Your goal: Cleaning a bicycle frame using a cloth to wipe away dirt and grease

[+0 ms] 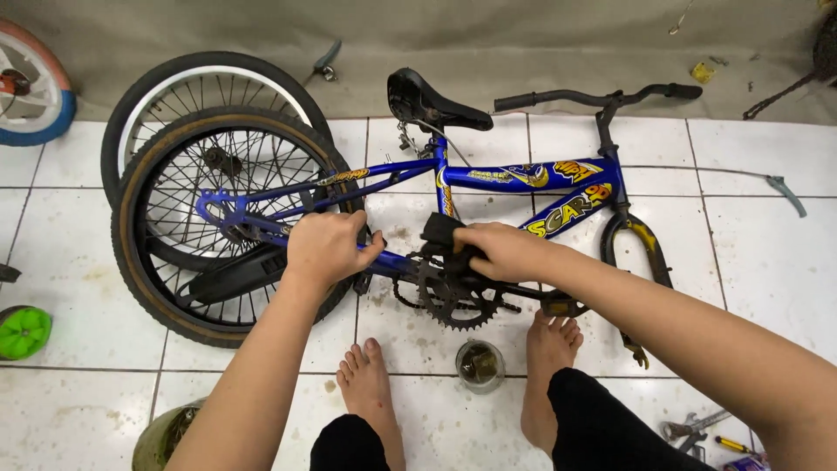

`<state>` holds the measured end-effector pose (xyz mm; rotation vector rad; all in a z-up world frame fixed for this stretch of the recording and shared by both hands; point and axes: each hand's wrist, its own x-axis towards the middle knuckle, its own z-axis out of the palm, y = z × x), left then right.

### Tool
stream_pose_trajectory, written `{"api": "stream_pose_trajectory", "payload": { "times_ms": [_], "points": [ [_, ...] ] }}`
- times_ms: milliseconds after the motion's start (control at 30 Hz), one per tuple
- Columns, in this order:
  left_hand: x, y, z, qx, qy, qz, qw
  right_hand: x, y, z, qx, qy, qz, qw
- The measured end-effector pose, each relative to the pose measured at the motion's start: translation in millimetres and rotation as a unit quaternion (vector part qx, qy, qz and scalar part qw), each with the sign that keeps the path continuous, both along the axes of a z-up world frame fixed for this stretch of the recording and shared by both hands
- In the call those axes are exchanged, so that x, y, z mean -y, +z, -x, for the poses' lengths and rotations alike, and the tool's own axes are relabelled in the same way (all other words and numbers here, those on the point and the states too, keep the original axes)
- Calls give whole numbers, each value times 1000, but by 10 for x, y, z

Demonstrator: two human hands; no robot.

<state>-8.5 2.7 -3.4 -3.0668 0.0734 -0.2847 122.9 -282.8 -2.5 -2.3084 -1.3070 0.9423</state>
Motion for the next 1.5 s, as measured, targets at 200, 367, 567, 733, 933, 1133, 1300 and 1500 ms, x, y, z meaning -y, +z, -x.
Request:
{"api": "stream_pose_trajectory", "payload": {
  "times_ms": [200,367,567,733,933,1133,1300,1500],
  "points": [
    [-3,8,12,23,-6,6,1000,-99,439,-83,145,34,82,985],
    [-4,-30,9,21,-10,-2,1000,-130,358,77,-3,8,-28,1000],
    [-2,-22,3,16,-1,-4,1000,214,-1,-531,166,-44,220,960],
    [-3,-25,28,21,-3,3,1000,167,600,-344,115,-143,49,982],
    [11,-10,-3,11,-6,-1,1000,-225,308,326,16,-149,-276,949],
    [2,-22,16,14,-8,8,1000,-196,-90,1055,177,80,-213,958],
    [-3,60,21,19,-9,6,1000,-14,15,1034,82,128,-248,957],
    [-71,-210,-45,38,-24,15,999,109,35,1285,-115,155,-129,973]
  ]
}}
